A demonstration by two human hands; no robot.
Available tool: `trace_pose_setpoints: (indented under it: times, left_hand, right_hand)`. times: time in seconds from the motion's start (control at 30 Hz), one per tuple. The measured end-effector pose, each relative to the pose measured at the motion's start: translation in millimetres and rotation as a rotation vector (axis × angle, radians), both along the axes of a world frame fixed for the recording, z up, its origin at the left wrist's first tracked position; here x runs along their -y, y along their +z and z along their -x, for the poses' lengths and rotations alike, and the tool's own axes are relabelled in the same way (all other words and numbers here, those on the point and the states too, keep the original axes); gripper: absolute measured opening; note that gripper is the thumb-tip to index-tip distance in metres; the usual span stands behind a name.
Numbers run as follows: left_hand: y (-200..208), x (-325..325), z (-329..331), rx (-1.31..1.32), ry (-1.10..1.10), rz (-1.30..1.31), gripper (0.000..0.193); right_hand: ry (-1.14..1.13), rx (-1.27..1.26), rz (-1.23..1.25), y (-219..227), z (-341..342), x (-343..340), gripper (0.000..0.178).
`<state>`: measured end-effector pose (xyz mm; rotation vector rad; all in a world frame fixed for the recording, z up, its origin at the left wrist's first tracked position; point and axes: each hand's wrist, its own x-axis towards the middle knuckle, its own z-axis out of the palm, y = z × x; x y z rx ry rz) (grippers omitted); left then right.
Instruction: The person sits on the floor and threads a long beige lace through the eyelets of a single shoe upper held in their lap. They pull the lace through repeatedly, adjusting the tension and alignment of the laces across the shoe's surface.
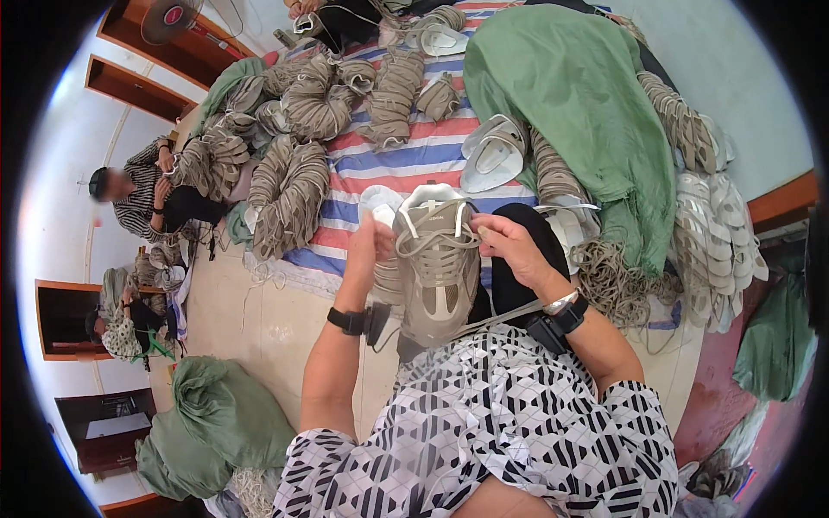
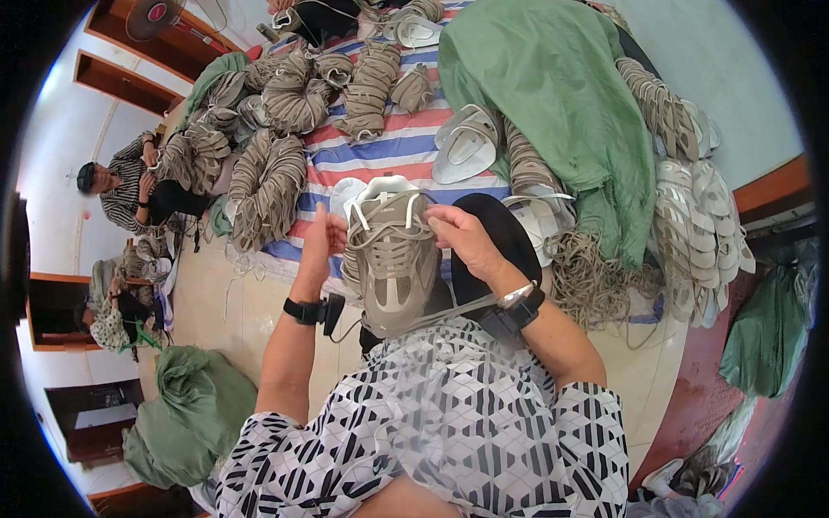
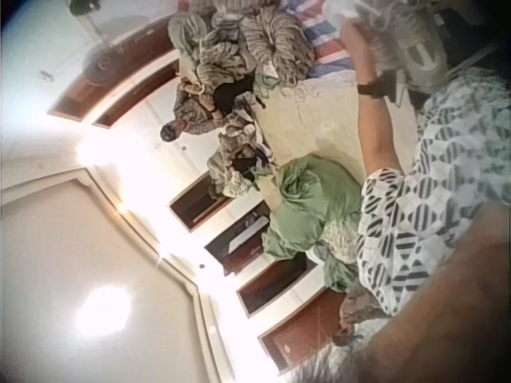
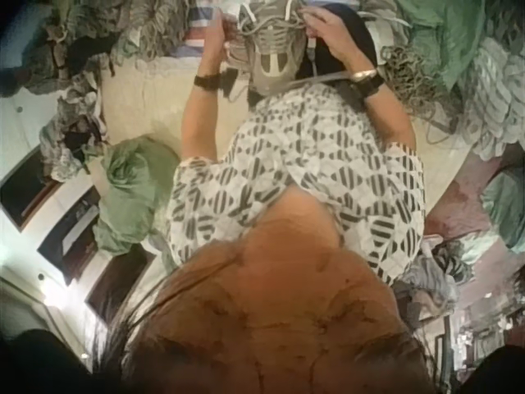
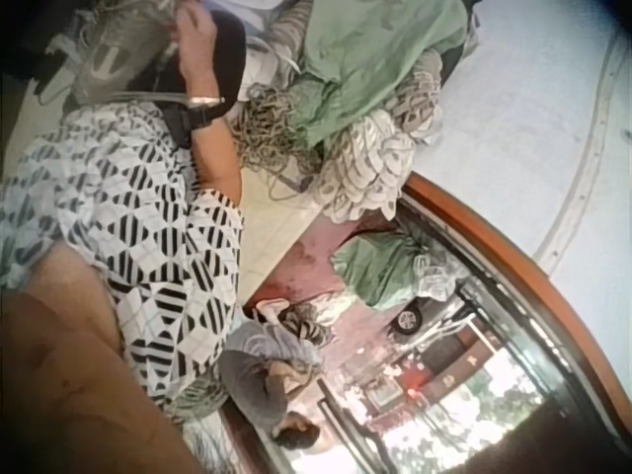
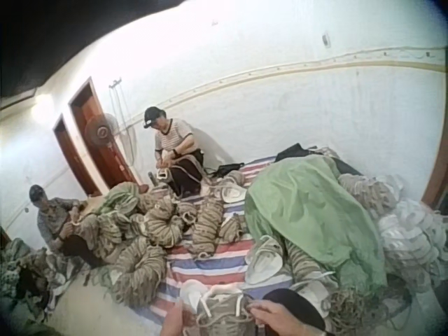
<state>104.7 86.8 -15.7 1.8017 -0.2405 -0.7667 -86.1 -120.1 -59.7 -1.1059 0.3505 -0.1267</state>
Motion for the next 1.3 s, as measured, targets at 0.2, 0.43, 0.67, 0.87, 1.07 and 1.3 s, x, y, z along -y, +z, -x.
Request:
trace_pose_setpoints:
  times: [0.2,0.43,0.67,0.87,1.07,1.3]
  left_hand:
    - [17.3,19.5,17.8,0.485,-0.360,-0.164,0.030]
    - [-11.3,7.3,28.1,0.015,-0.185,0.320,0.023]
    - [-4.7,-0.9,-8.4,-0.208,-0.150,0.271,0.030]
    - [-2.6,39.1,-45.0,-0.127,-0.272,0.041,0.042]
    - [-3.4,41.5,-44.6,-0.362,-0.247,0.196,0.041]
    - [-19.2,-0.2,-14.3,-0.541,-0.015,0.777,0.063]
  right_hand:
    - [-0.026,0.080,0.286,-2.3,1.7,1.2,0.033]
    - [0.039,0.102,0.212,-1.0,9.1,8.9,0.034]
    - [0.040,0.123,0.201,11.0,10.5,4.0,0.035]
    - [0.061,0.050,0.091,11.0,10.9,-0.2,0.040]
    - [-0.123,-0.174,-0.024,-0.2,5.8,-9.3,0.038]
    - [0.084,-0.085,0.094,3.8,9.5,1.5,0.036]
